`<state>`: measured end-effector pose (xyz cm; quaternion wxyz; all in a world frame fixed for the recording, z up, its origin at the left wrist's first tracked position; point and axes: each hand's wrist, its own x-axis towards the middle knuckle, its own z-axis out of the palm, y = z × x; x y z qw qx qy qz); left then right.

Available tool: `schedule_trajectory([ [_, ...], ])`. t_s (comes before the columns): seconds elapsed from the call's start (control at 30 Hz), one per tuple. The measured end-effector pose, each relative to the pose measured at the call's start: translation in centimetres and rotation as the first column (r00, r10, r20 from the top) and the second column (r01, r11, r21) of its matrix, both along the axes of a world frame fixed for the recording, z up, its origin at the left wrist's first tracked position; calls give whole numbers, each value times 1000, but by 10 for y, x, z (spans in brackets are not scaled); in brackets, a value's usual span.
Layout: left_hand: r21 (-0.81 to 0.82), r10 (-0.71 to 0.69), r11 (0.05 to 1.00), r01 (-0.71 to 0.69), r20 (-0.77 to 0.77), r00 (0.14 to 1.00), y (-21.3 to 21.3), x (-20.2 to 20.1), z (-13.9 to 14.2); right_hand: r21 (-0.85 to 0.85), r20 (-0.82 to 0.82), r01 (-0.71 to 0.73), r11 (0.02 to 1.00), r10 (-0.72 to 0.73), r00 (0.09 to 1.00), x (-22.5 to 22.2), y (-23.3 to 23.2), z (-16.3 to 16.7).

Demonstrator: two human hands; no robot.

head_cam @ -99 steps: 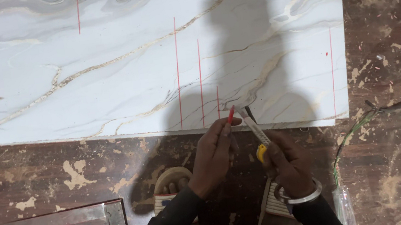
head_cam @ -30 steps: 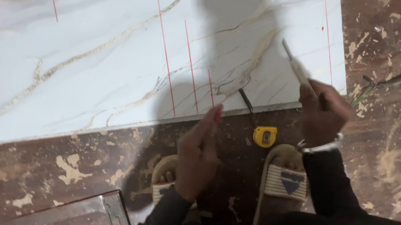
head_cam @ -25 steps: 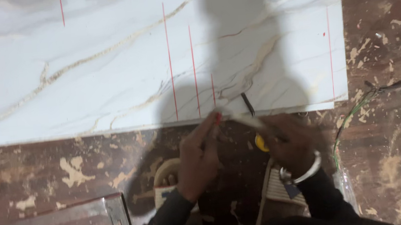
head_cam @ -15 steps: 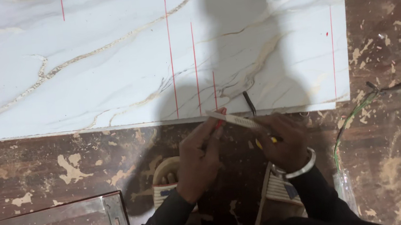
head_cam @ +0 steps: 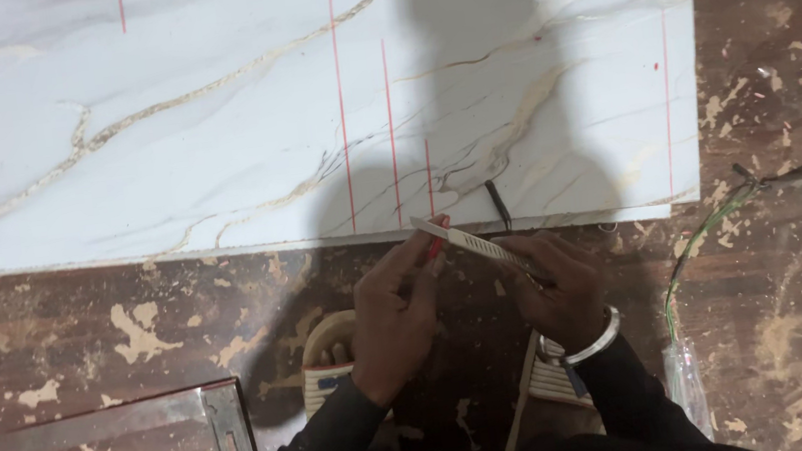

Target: The person measures a large white marble-pattern panel on a workbench using a tape measure and a metal ruler, and marks red pencil lines across it. They reposition the tape and ruler repeatedly to mark several lines at different positions, then handle a small utility blade near the panel edge.

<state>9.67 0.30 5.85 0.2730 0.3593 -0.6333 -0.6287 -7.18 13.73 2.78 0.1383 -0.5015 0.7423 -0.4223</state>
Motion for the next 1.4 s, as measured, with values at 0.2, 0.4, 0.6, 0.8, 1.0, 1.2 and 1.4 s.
schedule_trajectory([
  [0.2,82,-7,997,-2,106,994,-4,1,5,-24,-154,142,990,-144,977,-13,-16,-7],
  [0.4,-123,33,992,-16,136,990,-4,1,12,-100,-14,176,979,-179,984,-19,-15,27],
  [0.6,81,51,995,-58,92,994,-7,-6,10,-8,-10,46,999,-47,999,7,-10,13],
  [0.8,-77,69,995,-63,85,994,-4,-1,17,-47,-134,119,992,-124,983,-6,-19,2],
  [1.0,-146,112,984,-102,58,992,-8,2,22,-128,-243,191,973,-218,945,-21,-10,2],
  [1.2,2,98,995,-99,62,993,-3,-3,10,94,48,112,989,-116,992,8,-6,2],
  [1.4,-150,130,980,-131,-13,991,-5,-2,11,-36,12,8,999,-8,1000,7,-16,4],
])
